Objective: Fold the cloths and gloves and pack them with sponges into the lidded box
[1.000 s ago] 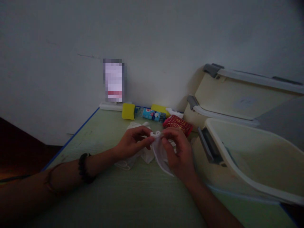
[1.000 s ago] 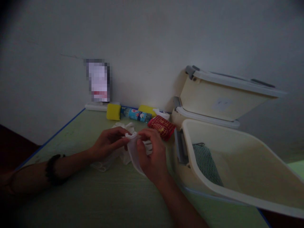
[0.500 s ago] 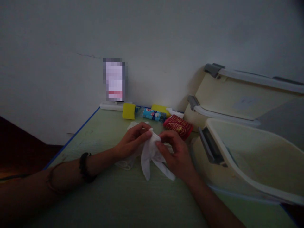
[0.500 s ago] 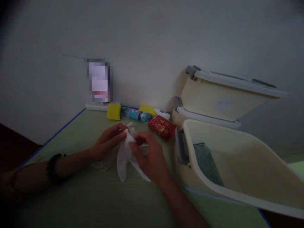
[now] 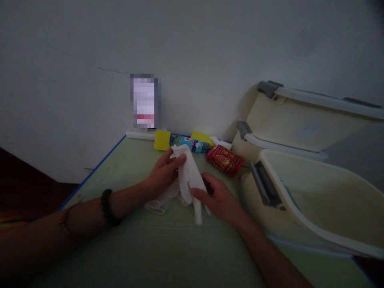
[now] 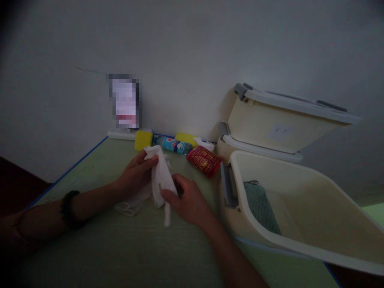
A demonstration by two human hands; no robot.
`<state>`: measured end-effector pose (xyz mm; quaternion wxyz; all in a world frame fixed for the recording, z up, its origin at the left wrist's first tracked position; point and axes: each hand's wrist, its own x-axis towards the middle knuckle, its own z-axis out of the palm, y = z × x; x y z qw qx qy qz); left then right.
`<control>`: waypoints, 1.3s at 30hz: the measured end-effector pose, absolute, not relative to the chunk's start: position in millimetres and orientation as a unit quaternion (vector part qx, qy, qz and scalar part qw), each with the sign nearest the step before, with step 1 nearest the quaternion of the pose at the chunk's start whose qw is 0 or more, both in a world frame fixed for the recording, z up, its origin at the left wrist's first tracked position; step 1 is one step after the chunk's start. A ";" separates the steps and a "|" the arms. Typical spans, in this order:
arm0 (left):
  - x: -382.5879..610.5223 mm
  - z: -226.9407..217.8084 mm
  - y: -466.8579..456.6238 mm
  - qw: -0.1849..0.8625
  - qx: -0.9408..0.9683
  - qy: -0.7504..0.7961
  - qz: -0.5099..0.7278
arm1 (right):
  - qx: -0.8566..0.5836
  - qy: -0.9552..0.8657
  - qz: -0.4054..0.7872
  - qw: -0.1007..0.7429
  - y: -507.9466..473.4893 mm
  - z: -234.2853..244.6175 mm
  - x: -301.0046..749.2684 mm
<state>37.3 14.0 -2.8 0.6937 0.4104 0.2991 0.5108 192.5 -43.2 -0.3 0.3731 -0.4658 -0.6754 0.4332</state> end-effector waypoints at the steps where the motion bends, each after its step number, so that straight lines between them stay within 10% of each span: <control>1: 38.1 -2.0 14.6 0.685 0.399 0.314 0.522 | -0.467 -0.674 0.437 0.369 -42.7 -0.2 193.1; 13: 34.6 -3.8 26.0 0.698 0.365 0.335 0.517 | -0.418 -0.468 0.610 0.484 -41.4 4.5 187.7; 22: 36.6 -6.2 28.5 0.742 0.329 0.332 0.481 | -0.550 -0.394 0.451 0.582 -30.0 -2.3 195.6; 31: 35.9 -7.5 18.2 0.669 0.486 0.339 0.449 | -0.563 -0.689 -0.026 0.455 -38.9 -1.7 194.9; 39: 31.4 -8.7 17.2 0.720 0.504 0.211 0.427 | -0.531 -0.751 0.025 0.391 -41.8 -1.6 186.3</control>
